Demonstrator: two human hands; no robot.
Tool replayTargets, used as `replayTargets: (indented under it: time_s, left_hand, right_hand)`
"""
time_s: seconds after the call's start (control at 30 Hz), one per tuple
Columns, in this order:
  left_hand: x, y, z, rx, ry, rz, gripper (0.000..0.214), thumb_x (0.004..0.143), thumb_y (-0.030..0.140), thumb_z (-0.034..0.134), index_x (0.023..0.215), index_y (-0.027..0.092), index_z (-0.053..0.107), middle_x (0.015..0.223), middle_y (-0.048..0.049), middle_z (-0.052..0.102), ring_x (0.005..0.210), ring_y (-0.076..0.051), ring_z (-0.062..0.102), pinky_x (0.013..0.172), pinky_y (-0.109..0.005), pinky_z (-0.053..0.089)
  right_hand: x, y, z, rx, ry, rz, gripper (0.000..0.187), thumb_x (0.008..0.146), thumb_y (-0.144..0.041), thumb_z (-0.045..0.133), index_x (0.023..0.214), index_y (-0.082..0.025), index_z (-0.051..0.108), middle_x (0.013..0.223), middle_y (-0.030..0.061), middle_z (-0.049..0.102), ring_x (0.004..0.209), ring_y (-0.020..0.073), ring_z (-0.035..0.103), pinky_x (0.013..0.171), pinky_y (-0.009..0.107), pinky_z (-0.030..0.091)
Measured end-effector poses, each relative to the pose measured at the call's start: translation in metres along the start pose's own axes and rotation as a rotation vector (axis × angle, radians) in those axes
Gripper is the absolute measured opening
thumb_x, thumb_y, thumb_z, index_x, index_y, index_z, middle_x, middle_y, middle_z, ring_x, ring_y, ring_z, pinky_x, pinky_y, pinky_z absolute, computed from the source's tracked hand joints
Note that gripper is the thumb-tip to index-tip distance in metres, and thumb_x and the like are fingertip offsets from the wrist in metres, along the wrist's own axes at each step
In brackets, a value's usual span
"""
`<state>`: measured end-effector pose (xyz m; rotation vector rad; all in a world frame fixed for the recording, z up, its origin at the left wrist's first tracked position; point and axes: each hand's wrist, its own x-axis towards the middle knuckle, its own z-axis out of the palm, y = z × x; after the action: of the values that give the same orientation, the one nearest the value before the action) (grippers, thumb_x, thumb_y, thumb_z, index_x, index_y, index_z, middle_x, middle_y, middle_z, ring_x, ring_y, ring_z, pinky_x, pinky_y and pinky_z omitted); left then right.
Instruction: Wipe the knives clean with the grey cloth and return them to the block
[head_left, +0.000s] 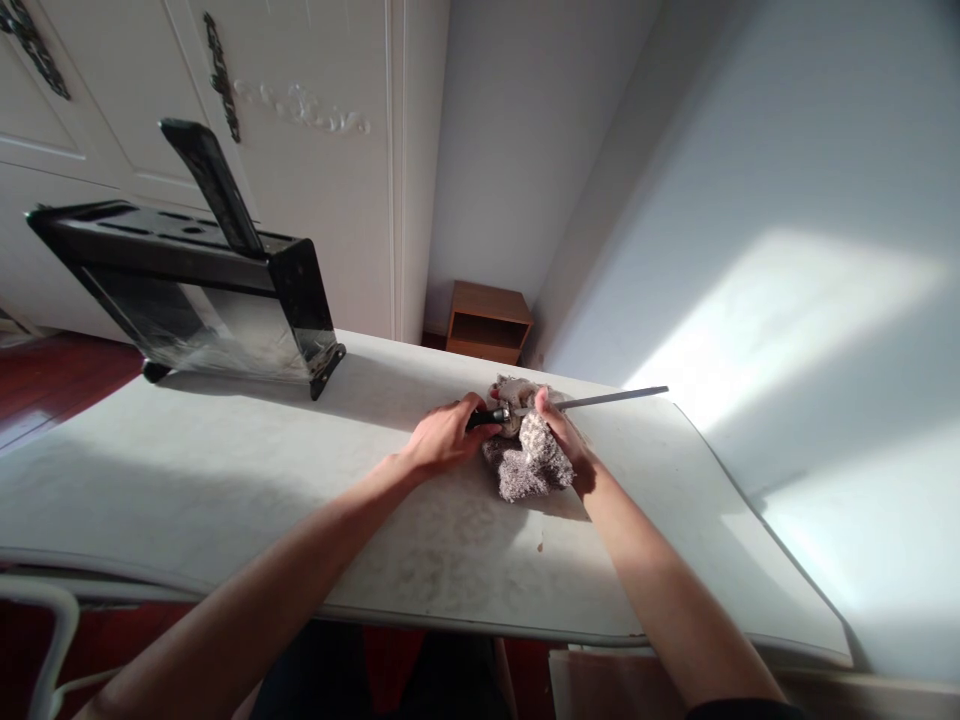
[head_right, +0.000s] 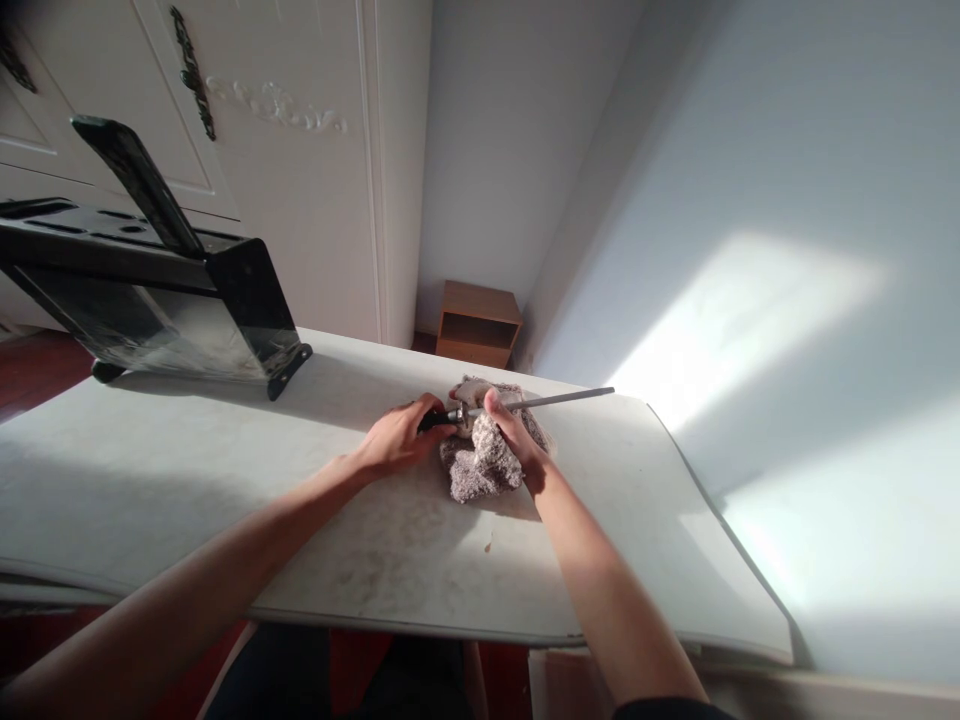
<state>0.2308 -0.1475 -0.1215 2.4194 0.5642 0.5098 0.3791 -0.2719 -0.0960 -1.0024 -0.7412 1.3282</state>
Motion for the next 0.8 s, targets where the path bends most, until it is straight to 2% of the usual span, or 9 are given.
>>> replayTargets:
  time_s: [0.13,0.27,0.47,0.67,0.8]
  left_hand:
    - [-0.002,-0.004,-0.002,-0.106,-0.019,0.126,0.033,0.098,0.043,0.031,0.104,0.022,0.056,0.089,-0.0039,0.066,0.08,-0.02,0.062,0.072,-0.03,0.046]
    - [0.001,-0.007,0.003,-0.119,0.014,0.183,0.032,0.098,0.035,0.032,0.104,0.019,0.06,0.095,-0.008,0.065,0.09,-0.022,0.061,0.081,-0.034,0.048]
    - [0.007,-0.006,0.008,-0.087,0.093,0.159,0.026,0.095,0.027,0.04,0.101,0.018,0.063,0.098,-0.0097,0.065,0.093,-0.023,0.06,0.086,-0.036,0.049]
    - [0.008,-0.006,0.01,-0.122,0.157,0.119,0.02,0.09,0.022,0.048,0.098,0.019,0.066,0.098,-0.0072,0.067,0.094,-0.022,0.062,0.087,-0.034,0.05]
    - [0.008,-0.005,0.011,-0.113,0.169,0.078,0.018,0.087,0.02,0.053,0.098,0.02,0.067,0.098,-0.0059,0.069,0.093,-0.022,0.064,0.085,-0.033,0.051]
  right_hand:
    - [0.001,0.002,0.0,0.009,-0.011,-0.014,0.054,0.087,-0.066,0.05,0.12,-0.025,0.063,0.1,0.009,0.075,0.11,0.0304,0.066,0.096,0.05,0.052]
    - [0.001,0.002,-0.001,0.02,0.002,0.026,0.053,0.086,-0.066,0.052,0.116,-0.024,0.065,0.096,0.0091,0.075,0.104,0.0321,0.068,0.091,0.05,0.055]
    - [-0.001,0.002,-0.007,0.046,0.06,0.082,0.05,0.087,-0.061,0.054,0.115,-0.021,0.064,0.091,0.0111,0.076,0.101,0.0319,0.07,0.088,0.048,0.057]
    - [0.004,0.004,-0.005,0.039,0.0,0.007,0.051,0.088,-0.064,0.049,0.116,-0.024,0.063,0.096,0.0094,0.076,0.103,0.0298,0.069,0.091,0.047,0.055]
    - [0.005,0.006,-0.008,0.022,-0.009,0.021,0.048,0.088,-0.062,0.051,0.113,-0.023,0.065,0.094,0.0095,0.076,0.101,0.0299,0.069,0.089,0.045,0.055]
